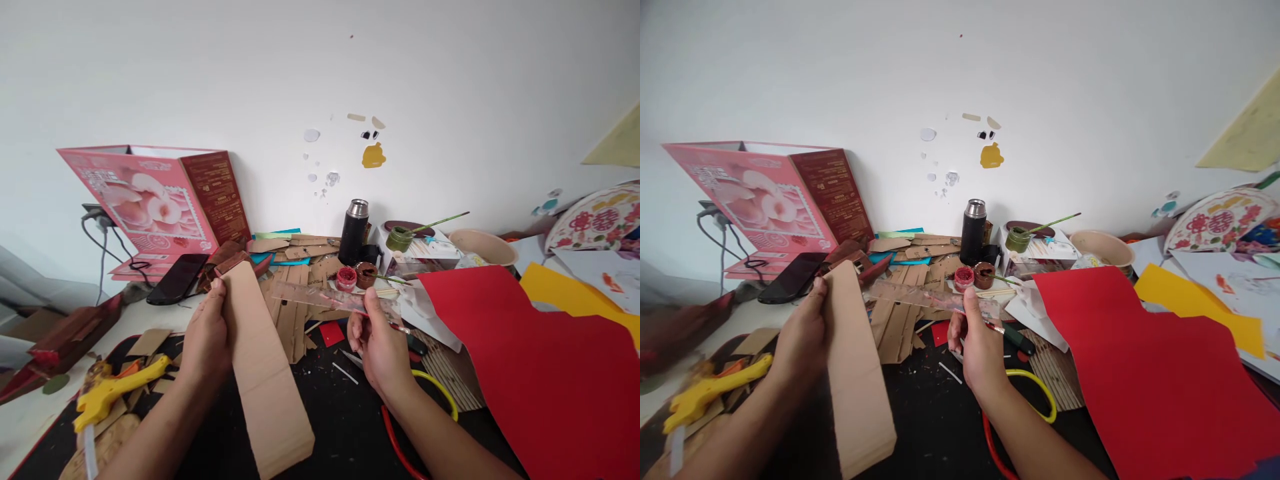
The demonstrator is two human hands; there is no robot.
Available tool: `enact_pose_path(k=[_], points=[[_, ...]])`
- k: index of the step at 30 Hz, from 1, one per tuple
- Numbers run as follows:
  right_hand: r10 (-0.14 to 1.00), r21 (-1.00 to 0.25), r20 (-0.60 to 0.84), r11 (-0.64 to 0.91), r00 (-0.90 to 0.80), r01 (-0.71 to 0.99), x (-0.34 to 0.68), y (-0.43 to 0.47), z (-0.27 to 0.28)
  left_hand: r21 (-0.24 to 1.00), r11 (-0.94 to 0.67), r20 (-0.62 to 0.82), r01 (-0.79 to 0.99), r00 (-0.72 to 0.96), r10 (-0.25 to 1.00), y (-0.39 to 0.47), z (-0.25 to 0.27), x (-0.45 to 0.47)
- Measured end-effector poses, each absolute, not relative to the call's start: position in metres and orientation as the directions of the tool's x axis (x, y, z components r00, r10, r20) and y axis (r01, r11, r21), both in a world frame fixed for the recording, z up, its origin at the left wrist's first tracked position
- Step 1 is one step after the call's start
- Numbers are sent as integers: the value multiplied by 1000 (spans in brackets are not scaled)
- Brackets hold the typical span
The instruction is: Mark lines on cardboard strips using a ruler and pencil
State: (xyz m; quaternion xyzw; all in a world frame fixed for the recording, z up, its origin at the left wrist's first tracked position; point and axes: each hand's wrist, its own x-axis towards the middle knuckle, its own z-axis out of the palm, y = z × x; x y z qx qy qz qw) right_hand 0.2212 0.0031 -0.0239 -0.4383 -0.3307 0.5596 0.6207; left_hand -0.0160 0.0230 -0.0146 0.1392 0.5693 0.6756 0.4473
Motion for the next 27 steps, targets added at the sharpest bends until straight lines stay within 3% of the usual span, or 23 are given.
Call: enact_pose_path(k=[4, 8, 16, 21, 27], points=[[985, -919, -67, 0, 156, -394, 220, 3, -24, 854, 155, -438, -496, -528, 728, 28, -18, -22], [987, -915, -59, 7, 149, -404, 220, 2, -23, 841, 187, -458, -507, -486, 745, 29, -20, -18], [984, -927, -97, -35, 150, -373, 222, 2, -26, 889, -84, -169, -451, -491, 854, 24, -18, -7], [985, -936, 12, 71, 169, -345, 223, 0, -27, 881, -245, 4, -404, -512, 859, 25, -15, -8], [989, -949, 37, 80, 144, -305, 220, -7, -16, 843, -292, 8, -453, -530, 848, 25, -14, -7]])
